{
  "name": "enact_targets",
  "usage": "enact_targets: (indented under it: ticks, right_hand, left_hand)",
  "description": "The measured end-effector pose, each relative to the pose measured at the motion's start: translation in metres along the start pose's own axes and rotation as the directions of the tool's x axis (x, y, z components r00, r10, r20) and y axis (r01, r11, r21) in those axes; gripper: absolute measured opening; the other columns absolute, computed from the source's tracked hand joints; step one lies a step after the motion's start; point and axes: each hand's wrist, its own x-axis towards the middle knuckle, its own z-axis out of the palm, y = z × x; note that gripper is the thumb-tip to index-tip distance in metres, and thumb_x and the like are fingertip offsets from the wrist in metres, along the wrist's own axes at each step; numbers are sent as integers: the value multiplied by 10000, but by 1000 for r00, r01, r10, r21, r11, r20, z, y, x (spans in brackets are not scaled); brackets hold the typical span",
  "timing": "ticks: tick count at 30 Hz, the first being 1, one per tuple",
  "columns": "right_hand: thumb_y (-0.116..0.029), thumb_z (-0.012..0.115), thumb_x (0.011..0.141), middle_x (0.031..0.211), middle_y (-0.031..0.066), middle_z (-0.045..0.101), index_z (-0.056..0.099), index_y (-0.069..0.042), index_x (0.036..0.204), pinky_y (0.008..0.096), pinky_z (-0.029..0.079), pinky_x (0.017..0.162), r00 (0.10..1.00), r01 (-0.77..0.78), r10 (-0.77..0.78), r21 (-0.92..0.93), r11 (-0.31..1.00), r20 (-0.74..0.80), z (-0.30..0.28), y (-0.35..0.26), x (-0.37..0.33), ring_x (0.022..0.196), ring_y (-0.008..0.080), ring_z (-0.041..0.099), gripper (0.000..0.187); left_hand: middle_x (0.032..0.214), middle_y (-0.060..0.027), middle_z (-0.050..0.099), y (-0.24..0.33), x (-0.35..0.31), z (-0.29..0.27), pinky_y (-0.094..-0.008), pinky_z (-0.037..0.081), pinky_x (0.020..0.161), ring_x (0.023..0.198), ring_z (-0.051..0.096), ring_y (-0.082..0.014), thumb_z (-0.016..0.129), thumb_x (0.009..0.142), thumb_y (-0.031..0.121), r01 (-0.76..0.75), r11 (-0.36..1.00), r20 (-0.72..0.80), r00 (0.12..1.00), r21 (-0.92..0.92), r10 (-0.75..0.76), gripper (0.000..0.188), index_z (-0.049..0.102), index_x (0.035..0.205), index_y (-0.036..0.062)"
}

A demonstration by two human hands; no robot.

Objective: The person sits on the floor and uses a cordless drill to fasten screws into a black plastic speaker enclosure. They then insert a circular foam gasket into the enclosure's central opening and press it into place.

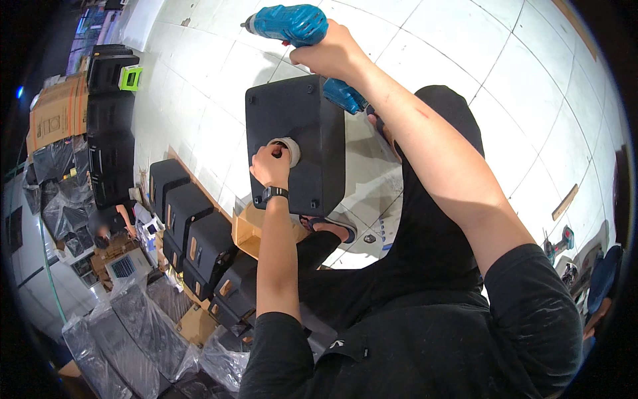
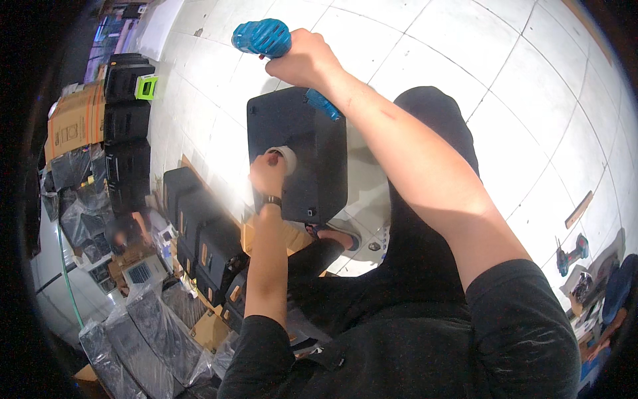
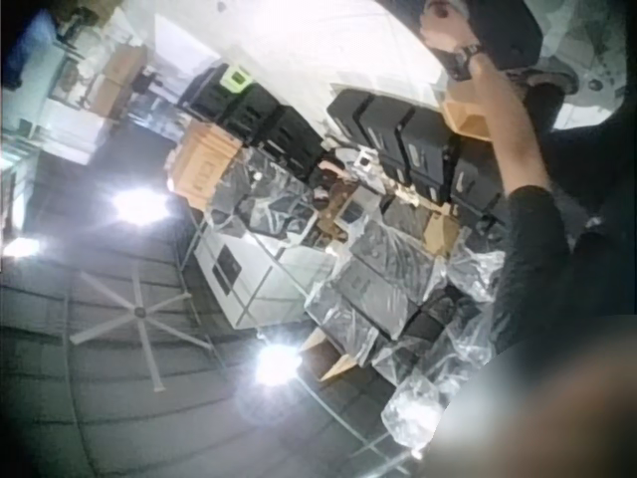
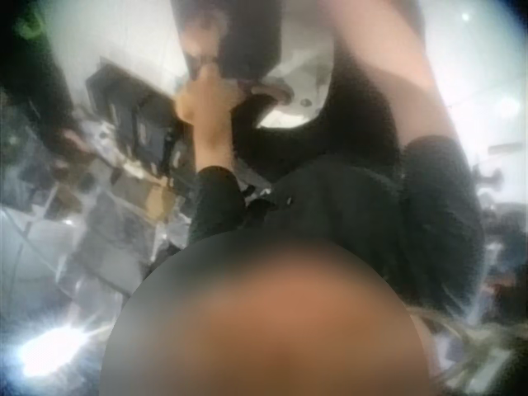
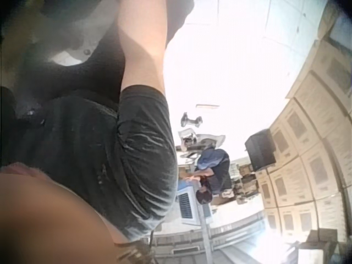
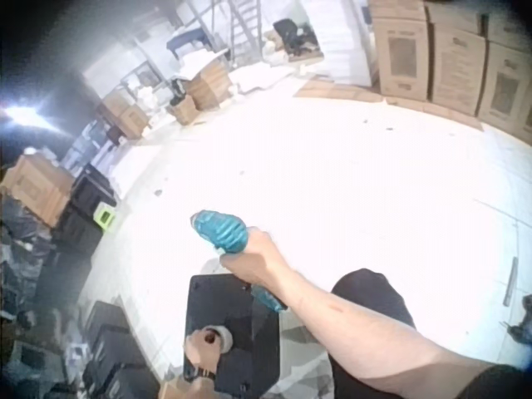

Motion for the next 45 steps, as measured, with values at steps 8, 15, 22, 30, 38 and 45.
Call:
enact_targets:
  ticks: [8, 15, 22, 30, 38, 45]
  right_hand:
    - [-270, 713, 755, 928, 193, 769, 789, -91, 979, 395, 599, 864, 999, 53, -54, -35, 998, -2, 0, -6, -9, 908, 329, 758, 297]
    - [-295, 731, 766, 881, 169, 772, 792, -109, 1037, 380, 608, 817, 997, -36, 40, -65, 997, 69, 1, 0, -7, 800, 301, 766, 335]
    - [-129, 728, 753, 804, 87, 728, 767, -68, 1070, 307, 526, 603, 980, -45, -9, 262, 964, 201, 3, -9, -18, 583, 145, 637, 325]
    - [14, 644, 704, 817, 78, 665, 707, 21, 1244, 325, 556, 606, 708, -268, -52, 337, 903, 704, 1, -44, -53, 593, 127, 568, 544]
    - [26, 695, 733, 875, 97, 695, 717, 18, 1133, 394, 619, 580, 591, -284, -32, 244, 927, 806, 33, -42, -75, 621, 165, 633, 400]
    - [24, 690, 744, 843, 56, 665, 726, 9, 1180, 396, 615, 604, 529, -346, -24, 242, 907, 848, 36, -49, -78, 617, 153, 608, 438]
  left_hand:
    - [895, -58, 744, 1, -4, -10, -435, 517, 798, 860, 697, -294, 762, 810, 244, 0, 974, -82, 996, -228, -19, 178, 789, 879, 81]
    - [753, -91, 722, 1, -8, -20, -336, 535, 668, 681, 672, -194, 805, 803, 166, 103, 875, -70, 986, -474, -154, 173, 768, 869, 11]
    - [922, 47, 712, -25, -6, -40, -220, 488, 728, 793, 622, -51, 739, 973, 107, 230, 224, 142, 926, -947, -350, 224, 714, 1180, 24]
    - [1094, 20, 665, -50, -31, -122, -298, 551, 818, 955, 631, -105, 670, 1044, 200, 67, -368, 167, 954, -927, -249, 290, 651, 1299, 64]
    - [1071, -56, 707, -70, -68, -150, -352, 608, 914, 1005, 696, -169, 634, 1059, 212, 29, -366, 125, 963, -930, -241, 237, 659, 1232, 52]
    - [1080, -103, 729, -75, -81, -151, -365, 623, 941, 991, 721, -188, 654, 1046, 178, -12, -342, 88, 958, -940, -273, 265, 666, 1244, 2]
